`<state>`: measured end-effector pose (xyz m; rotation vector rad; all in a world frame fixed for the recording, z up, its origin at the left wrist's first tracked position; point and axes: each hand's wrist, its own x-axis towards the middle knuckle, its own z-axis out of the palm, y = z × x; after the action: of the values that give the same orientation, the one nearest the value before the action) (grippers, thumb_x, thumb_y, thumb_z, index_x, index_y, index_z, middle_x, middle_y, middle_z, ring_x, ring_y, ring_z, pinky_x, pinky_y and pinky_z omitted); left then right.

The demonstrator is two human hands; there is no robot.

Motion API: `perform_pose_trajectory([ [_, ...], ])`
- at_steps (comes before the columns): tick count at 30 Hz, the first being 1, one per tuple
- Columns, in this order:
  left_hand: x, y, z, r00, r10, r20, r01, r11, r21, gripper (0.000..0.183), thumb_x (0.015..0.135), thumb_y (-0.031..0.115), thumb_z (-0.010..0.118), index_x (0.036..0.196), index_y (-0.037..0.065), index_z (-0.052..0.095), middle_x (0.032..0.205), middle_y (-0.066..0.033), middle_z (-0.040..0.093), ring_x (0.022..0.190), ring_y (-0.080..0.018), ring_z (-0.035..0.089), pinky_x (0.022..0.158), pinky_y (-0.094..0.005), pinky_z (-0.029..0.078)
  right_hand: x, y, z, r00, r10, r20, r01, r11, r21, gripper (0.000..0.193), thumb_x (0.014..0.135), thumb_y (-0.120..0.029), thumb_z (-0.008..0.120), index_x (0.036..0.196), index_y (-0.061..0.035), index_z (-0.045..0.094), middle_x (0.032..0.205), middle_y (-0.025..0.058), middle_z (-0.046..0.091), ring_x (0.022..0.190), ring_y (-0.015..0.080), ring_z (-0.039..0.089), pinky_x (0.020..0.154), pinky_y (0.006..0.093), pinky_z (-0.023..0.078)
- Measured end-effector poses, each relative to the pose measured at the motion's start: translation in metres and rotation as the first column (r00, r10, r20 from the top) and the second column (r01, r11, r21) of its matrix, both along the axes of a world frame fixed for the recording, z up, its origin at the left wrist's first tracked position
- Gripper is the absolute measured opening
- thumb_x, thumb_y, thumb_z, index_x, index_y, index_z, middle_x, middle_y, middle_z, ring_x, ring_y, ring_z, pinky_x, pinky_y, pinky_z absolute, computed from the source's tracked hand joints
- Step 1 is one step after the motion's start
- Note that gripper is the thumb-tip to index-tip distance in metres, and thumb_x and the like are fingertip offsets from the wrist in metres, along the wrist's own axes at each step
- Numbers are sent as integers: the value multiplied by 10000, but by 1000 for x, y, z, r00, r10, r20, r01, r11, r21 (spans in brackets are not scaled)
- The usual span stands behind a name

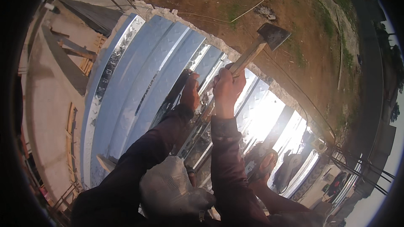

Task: The person uses an angle grinder to cut a corrugated metal sheet on a roof, then secures the sheet with a hammer and nails. The person works on a construction site with scaffolding and other building materials visible.

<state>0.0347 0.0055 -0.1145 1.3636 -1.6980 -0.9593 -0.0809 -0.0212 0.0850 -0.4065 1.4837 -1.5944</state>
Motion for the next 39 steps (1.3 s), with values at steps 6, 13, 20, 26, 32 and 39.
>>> perform_pose_trajectory([
  [6, -26, -8, 20, 998, -56, 5, 56, 997, 49, 334, 747, -158, 511, 1034, 8, 477, 1327, -220, 503, 1322, -412, 444, 1058, -440, 405, -6, 25, -48, 852, -453, -263, 294, 829, -476, 110, 838, -12, 564, 896, -64, 487, 720, 51, 512, 640, 134, 493, 545, 271, 407],
  [13, -7, -4, 14, 997, -35, 70, 34, 999, 29, 385, 757, -166, 520, 1106, -5, 492, 1332, -212, 498, 1296, -396, 469, 1036, -410, 422, -20, -3, 50, 967, -33, -252, -12, 985, -174, 35, 849, -6, 497, 844, -41, 492, 658, 42, 506, 524, 111, 468, 459, 260, 363],
  [20, -8, -16, -11, 991, -66, -112, 57, 995, -82, 326, 844, -125, 493, 1146, -2, 487, 1317, -176, 511, 1289, -371, 490, 1001, -407, 439, -5, 31, -144, 839, 238, -490, 52, 861, 506, 27, 849, -60, 532, 830, -42, 536, 646, 59, 501, 496, 125, 462, 467, 286, 388],
  [26, -17, -1, 18, 998, -7, 60, 11, 998, -66, 391, 824, -142, 454, 1182, 7, 508, 1265, -195, 525, 1237, -375, 508, 997, -406, 436, -30, 4, 64, 950, -179, -256, 69, 919, -388, 38, 851, 8, 495, 869, -2, 526, 637, 36, 495, 531, 111, 457, 478, 230, 367],
  [32, -7, -9, -4, 998, -34, 51, 38, 996, -75, 309, 839, -129, 461, 1117, -2, 500, 1315, -195, 501, 1315, -372, 451, 1065, -401, 398, -11, 49, -108, 961, 241, -131, -159, 879, 450, 150, 785, -75, 546, 893, 16, 596, 650, 95, 556, 579, 167, 557, 540, 337, 467],
  [39, -13, -5, 14, 996, -20, 88, 31, 990, -136, 334, 780, -157, 485, 1075, -1, 504, 1301, -214, 510, 1298, -405, 456, 1093, -430, 384, -19, 22, -12, 926, -149, -348, 28, 943, -331, 70, 863, 34, 495, 830, -27, 481, 649, 36, 486, 523, 94, 444, 466, 262, 350],
])
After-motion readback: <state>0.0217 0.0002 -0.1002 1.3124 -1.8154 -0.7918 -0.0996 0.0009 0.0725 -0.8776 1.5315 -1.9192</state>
